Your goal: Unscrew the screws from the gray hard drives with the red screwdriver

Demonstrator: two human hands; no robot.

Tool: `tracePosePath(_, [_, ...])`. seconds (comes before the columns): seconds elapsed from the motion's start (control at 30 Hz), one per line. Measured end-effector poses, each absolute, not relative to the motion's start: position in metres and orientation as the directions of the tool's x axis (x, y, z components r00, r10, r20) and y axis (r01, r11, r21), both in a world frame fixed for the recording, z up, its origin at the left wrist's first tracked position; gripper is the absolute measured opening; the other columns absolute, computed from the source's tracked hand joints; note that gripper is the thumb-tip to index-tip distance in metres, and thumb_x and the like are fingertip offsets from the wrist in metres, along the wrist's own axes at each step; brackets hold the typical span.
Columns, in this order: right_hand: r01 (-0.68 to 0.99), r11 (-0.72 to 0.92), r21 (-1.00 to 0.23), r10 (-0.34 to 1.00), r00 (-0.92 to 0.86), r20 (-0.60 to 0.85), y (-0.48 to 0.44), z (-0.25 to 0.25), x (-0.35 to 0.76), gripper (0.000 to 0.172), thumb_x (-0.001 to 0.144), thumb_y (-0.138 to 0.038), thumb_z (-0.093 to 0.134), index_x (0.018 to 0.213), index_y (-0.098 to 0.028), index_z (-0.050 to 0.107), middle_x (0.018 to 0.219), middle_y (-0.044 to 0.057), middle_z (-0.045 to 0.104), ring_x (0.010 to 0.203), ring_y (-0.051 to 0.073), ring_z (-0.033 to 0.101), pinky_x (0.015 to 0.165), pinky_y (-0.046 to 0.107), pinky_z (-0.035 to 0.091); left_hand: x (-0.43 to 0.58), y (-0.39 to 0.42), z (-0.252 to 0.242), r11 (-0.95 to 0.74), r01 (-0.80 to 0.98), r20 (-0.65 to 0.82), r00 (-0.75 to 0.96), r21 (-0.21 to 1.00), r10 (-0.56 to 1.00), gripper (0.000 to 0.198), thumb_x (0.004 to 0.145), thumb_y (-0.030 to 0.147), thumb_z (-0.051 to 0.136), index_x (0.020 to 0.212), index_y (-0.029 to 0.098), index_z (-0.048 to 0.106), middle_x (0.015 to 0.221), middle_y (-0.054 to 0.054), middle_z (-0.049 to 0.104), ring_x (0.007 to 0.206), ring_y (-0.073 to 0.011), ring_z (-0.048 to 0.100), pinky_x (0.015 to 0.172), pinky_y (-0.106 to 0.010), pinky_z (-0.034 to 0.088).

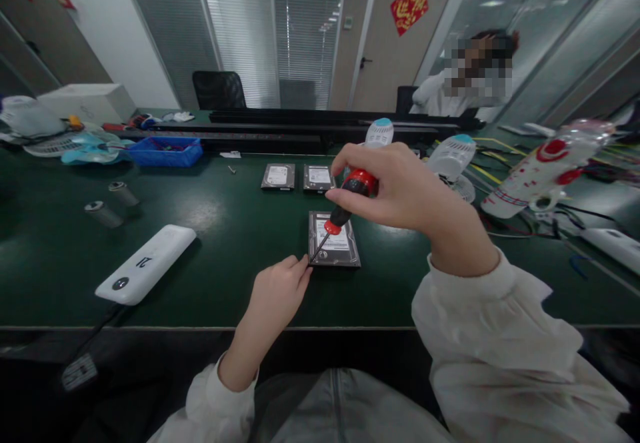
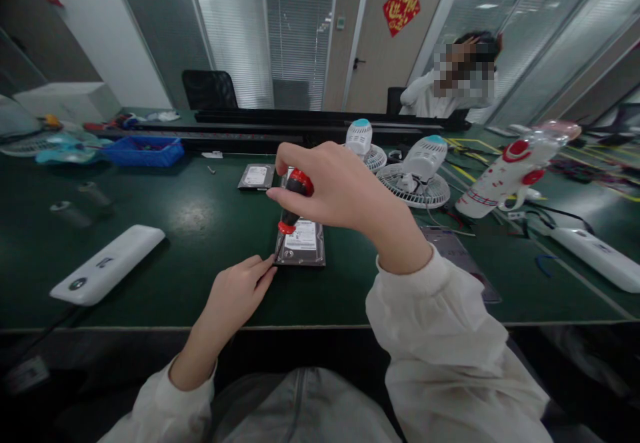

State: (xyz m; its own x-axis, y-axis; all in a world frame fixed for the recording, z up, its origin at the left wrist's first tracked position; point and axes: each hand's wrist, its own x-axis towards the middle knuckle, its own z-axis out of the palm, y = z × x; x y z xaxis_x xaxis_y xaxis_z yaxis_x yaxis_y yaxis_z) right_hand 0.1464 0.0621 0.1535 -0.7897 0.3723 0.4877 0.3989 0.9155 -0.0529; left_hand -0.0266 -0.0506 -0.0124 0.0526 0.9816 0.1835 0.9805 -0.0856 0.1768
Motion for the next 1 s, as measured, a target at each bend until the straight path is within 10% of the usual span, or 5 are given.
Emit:
tracePosePath(0.2, [0.255,0.953,-0.163,0.302,-0.850,0.432,0.0638,0.1562,0.1484,0.037,0.073,-0.020,0.061,0.109,-0.015,0.053,0.096,0.002,0.059,0.077,0.012,0.051,0.069,0.027,0.035,-0.0270,-0.0523,-0.0119,-0.080,0.980,0.183,0.047,0.180,0.982,0.034,0.106,0.029,0.042,0.128,0.021,0.067,0.096,-0.003,0.070,0.083,-0.0179,0.069,0.064,-0.027,0.045])
tracePosePath(0.43, [0.461,0.885,-0.060,0.430,-0.763,0.483,0.0589,0.1563,0.1437,0.040,0.088,-0.053,0.062,0.105,-0.017,0.058,0.063,-0.006,0.045,0.057,0.010,0.038,0.063,0.028,0.026,-0.0269,-0.0528,-0.0116,-0.079,0.981,0.180,0.046,0.178,0.983,0.034,0.106,0.030,0.042,0.127,0.021,0.068,0.099,-0.004,0.071,0.084,-0.0172,0.069,0.065,-0.026,0.045])
tracePosePath(0.63, [0.240,0.956,-0.170,0.293,-0.831,0.472,0.0654,0.1534,0.1477,0.032,0.087,-0.032,0.055,0.114,-0.015,0.052,0.099,0.005,0.061,0.079,0.014,0.051,0.070,0.029,0.036,-0.0267,-0.0535,-0.0118,-0.089,0.978,0.195,0.051,0.189,0.979,0.035,0.106,0.030,0.041,0.127,0.021,0.068,0.097,-0.004,0.070,0.082,-0.0169,0.069,0.063,-0.025,0.045])
tracePosePath(1.0, [0.434,0.899,-0.062,0.411,-0.786,0.461,0.0578,0.1542,0.1455,0.038,0.087,-0.039,0.060,0.118,-0.017,0.056,0.077,-0.002,0.057,0.066,0.012,0.047,0.066,0.028,0.030,-0.0255,-0.0522,-0.0122,-0.081,0.981,0.191,0.047,0.174,0.980,0.034,0.106,0.030,0.042,0.128,0.021,0.068,0.097,-0.004,0.070,0.084,-0.0177,0.070,0.063,-0.026,0.045])
